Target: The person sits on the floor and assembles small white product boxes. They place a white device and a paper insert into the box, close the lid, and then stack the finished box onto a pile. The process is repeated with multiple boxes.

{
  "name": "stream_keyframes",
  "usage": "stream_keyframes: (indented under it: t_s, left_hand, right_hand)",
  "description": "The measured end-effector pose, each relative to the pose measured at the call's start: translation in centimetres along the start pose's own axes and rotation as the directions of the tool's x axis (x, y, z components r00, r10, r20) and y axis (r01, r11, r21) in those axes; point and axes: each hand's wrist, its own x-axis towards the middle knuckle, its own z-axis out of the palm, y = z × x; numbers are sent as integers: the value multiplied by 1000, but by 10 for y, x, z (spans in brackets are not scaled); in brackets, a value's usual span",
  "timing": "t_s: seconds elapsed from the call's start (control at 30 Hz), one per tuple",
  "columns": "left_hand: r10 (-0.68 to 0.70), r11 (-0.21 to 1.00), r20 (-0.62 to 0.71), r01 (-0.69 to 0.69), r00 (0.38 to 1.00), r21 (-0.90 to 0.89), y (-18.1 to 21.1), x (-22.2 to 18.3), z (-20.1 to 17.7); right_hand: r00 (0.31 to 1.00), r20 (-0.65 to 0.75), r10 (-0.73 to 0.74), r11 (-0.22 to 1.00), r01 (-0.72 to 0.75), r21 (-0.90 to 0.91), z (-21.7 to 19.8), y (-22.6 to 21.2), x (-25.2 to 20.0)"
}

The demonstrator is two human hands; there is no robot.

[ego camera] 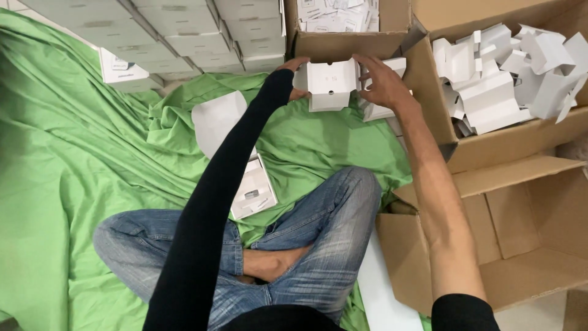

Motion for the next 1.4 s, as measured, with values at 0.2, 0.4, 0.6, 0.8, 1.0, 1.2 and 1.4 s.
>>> stream_keyframes:
  t_s: [0.2,0.4,0.6,0.8,1.0,1.2,1.4]
  left_hand:
    - [43,999,31,-43,999,-10,-41,7,27]
    - [15,1000,-77,-13,997,18,-66,15,64]
    - [31,999,-118,-29,992,20,-42,4,38]
    - [5,1000,-57,-5,998,-8,-50,-28,-2]
    - [54,998,-66,-55,996,-15,-86,-44,5]
    - [-44,998,45,41,998,53,-61,-44,-9]
    - [111,990,-200,-91,973,109,21,-108,-57]
  right_hand:
    - [998,23,-56,984,59,-169,16,17,15]
    - [998,53,-46,936,62,-346,34,24,38]
    - [999,46,20,918,0,-397,38,7,32]
    - [998,27,-55,955,61,-290,50,-31,34]
    - [989,-6,-151,985,150,-81,70,-30,36]
    - [972,207,116,993,-112,-30,73,-14,34]
    - [979,-148,-138,943,84,-320,61,-108,-10]
